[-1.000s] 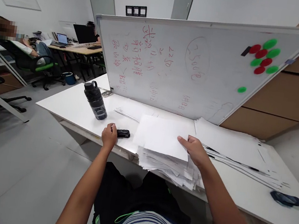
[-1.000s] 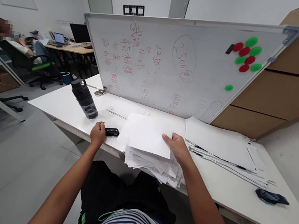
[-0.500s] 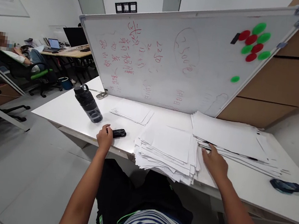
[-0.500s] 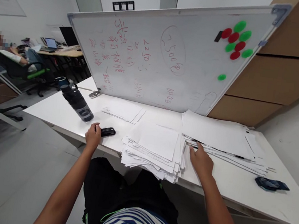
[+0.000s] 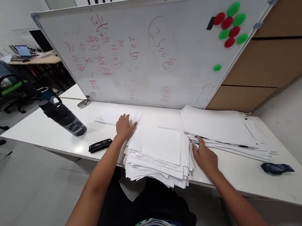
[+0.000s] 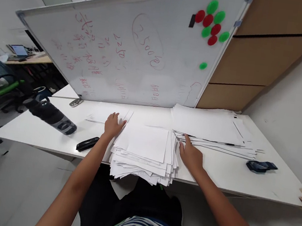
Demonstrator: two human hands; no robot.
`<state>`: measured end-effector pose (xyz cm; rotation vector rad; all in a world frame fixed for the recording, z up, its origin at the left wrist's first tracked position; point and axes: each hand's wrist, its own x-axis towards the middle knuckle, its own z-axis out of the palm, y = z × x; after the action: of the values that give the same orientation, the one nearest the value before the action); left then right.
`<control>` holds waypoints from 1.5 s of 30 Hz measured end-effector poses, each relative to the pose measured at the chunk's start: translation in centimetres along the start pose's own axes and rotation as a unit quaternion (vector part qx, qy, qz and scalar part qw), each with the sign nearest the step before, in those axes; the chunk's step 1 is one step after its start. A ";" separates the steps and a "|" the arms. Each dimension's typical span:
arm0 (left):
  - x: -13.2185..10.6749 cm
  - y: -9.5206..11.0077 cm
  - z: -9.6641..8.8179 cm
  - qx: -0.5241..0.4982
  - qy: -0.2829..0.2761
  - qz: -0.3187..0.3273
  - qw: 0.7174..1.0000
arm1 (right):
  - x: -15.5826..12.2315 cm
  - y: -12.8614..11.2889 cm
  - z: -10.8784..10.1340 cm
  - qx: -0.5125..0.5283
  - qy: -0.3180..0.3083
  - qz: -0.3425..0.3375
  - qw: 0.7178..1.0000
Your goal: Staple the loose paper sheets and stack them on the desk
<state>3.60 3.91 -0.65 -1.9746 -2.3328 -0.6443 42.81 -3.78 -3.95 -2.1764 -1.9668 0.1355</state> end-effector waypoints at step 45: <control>0.6 -1.7 1.9 -0.264 0.110 -0.176 0.942 | 0.2 -0.3 -0.3 0.010 -0.007 0.002 1.000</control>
<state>2.31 4.89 -2.72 -1.5039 -2.5719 -1.5676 42.60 -3.61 -3.55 -2.1724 -1.9596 0.1701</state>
